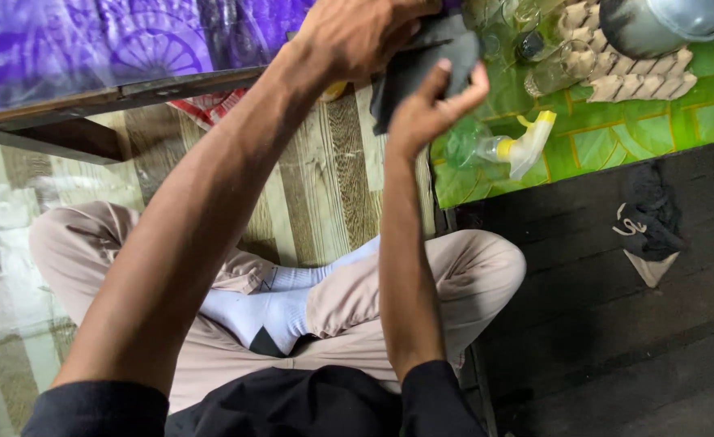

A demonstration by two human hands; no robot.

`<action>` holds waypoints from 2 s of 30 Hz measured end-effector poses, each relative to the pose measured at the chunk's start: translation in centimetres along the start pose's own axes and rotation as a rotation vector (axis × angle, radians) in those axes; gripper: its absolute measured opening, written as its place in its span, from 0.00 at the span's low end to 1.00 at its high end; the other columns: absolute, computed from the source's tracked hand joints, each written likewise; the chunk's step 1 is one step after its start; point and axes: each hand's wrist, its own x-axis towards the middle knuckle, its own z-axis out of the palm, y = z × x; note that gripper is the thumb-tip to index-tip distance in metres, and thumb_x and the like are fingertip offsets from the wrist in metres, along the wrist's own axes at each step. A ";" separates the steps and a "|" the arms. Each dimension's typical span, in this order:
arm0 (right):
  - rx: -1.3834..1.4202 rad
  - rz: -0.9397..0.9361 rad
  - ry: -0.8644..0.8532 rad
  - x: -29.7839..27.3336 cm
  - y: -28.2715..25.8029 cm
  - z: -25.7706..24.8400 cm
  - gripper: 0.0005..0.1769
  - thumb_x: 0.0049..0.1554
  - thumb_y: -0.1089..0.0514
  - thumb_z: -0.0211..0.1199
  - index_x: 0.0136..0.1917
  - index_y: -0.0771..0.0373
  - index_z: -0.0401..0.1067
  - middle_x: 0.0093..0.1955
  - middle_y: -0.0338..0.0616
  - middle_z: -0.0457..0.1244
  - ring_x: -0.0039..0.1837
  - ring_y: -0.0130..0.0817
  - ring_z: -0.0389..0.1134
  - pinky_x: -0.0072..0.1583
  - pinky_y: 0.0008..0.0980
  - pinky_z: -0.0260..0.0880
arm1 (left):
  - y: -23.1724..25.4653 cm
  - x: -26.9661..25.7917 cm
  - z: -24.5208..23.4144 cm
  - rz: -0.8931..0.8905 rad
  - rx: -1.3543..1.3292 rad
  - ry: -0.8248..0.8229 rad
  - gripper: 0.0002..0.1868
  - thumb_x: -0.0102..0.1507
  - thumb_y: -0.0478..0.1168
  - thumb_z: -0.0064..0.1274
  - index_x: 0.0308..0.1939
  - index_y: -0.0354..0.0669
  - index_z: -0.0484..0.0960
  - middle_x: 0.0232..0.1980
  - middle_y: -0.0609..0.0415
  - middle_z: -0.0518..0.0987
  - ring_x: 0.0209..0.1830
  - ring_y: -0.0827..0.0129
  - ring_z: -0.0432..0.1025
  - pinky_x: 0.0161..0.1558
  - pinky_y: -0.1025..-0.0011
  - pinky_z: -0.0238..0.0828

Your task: The person sits on the floor and wipes a purple patterned table surface using a spray bottle and a dark cloth. They spray cleaner onto the table and wipe the surface repeatedly, focusing on the top and edges.

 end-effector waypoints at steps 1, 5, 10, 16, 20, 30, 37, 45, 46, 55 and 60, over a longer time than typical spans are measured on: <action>-0.009 0.004 -0.002 -0.2 0.0 0.4 0.24 0.63 0.45 0.58 0.66 0.55 0.58 0.65 0.57 0.60 0.61 0.49 0.67 0.56 0.44 0.75 | 0.3 -0.2 -0.1 -0.004 -0.008 -0.005 0.20 0.71 0.46 0.46 0.67 0.57 0.79 0.42 0.47 0.86 0.26 0.47 0.76 0.18 0.51 0.64; -0.187 -0.326 0.008 -0.6 2.1 1.5 0.10 0.66 0.58 0.48 0.56 0.66 0.59 0.59 0.58 0.56 0.62 0.56 0.57 0.67 0.50 0.59 | 0.8 -0.5 -0.8 0.007 -0.050 0.047 0.21 0.69 0.44 0.46 0.67 0.58 0.79 0.43 0.49 0.86 0.27 0.48 0.77 0.19 0.51 0.67; -0.273 -0.183 -0.052 -2.3 8.5 1.0 0.12 0.61 0.61 0.48 0.57 0.69 0.61 0.60 0.64 0.55 0.62 0.65 0.58 0.67 0.56 0.58 | 0.7 -0.2 -1.0 0.035 -0.059 0.097 0.11 0.62 0.42 0.48 0.47 0.53 0.80 0.27 0.49 0.77 0.18 0.47 0.69 0.15 0.51 0.57; -0.386 -0.078 -0.027 -3.0 11.9 0.5 0.16 0.53 0.68 0.59 0.54 0.69 0.63 0.54 0.61 0.62 0.56 0.61 0.63 0.59 0.51 0.64 | 0.9 -0.3 -0.7 0.001 -0.022 0.059 0.22 0.65 0.42 0.46 0.64 0.57 0.79 0.34 0.47 0.83 0.23 0.47 0.75 0.16 0.49 0.67; 0.049 0.163 0.028 -1.1 2.7 1.5 0.23 0.63 0.52 0.58 0.69 0.59 0.63 0.68 0.57 0.62 0.66 0.45 0.64 0.66 0.37 0.65 | 0.7 -0.4 -0.4 0.010 -0.038 0.082 0.23 0.66 0.43 0.46 0.66 0.57 0.80 0.43 0.49 0.86 0.31 0.48 0.77 0.23 0.51 0.70; -0.345 -0.240 -0.077 -7.8 9.7 2.7 0.28 0.73 0.58 0.43 0.83 0.65 0.46 0.86 0.58 0.43 0.87 0.56 0.46 0.85 0.45 0.48 | 0.8 -0.6 -0.3 0.031 0.009 0.198 0.18 0.70 0.46 0.47 0.63 0.58 0.82 0.34 0.50 0.82 0.26 0.53 0.71 0.22 0.54 0.62; -0.307 0.036 -0.108 -8.3 19.4 2.2 0.28 0.56 0.76 0.43 0.69 0.70 0.66 0.70 0.67 0.62 0.72 0.60 0.63 0.71 0.41 0.64 | 1.0 -0.4 -0.9 0.013 -0.011 0.133 0.19 0.69 0.44 0.47 0.63 0.57 0.82 0.36 0.53 0.84 0.26 0.53 0.74 0.22 0.54 0.65; 0.194 0.343 0.185 -3.7 7.4 1.3 0.23 0.55 0.56 0.67 0.61 0.60 0.65 0.50 0.57 0.69 0.50 0.40 0.71 0.52 0.35 0.71 | 1.0 -0.5 -0.8 -0.033 -0.008 0.052 0.23 0.65 0.45 0.47 0.65 0.61 0.80 0.38 0.47 0.85 0.26 0.45 0.76 0.17 0.48 0.66; 0.192 0.346 0.183 -3.8 7.4 1.2 0.23 0.55 0.56 0.67 0.61 0.60 0.65 0.50 0.57 0.69 0.50 0.40 0.71 0.52 0.35 0.71 | 1.1 -0.6 -0.7 -0.037 -0.008 0.050 0.23 0.65 0.45 0.47 0.65 0.61 0.80 0.38 0.47 0.85 0.26 0.45 0.76 0.17 0.48 0.66; -0.526 0.282 0.108 -5.5 20.3 1.5 0.06 0.52 0.53 0.66 0.42 0.50 0.71 0.46 0.37 0.72 0.48 0.46 0.73 0.51 0.44 0.68 | 1.0 -0.3 -1.4 0.012 -0.005 0.119 0.20 0.70 0.47 0.47 0.64 0.57 0.83 0.38 0.46 0.86 0.26 0.46 0.75 0.23 0.50 0.66; -0.152 0.445 0.198 -3.9 21.3 1.2 0.14 0.38 0.66 0.55 0.36 0.59 0.79 0.38 0.46 0.72 0.42 0.39 0.72 0.43 0.41 0.73 | 1.1 -0.5 -1.3 0.015 -0.004 0.104 0.22 0.65 0.49 0.53 0.63 0.57 0.83 0.37 0.47 0.86 0.24 0.46 0.76 0.17 0.51 0.66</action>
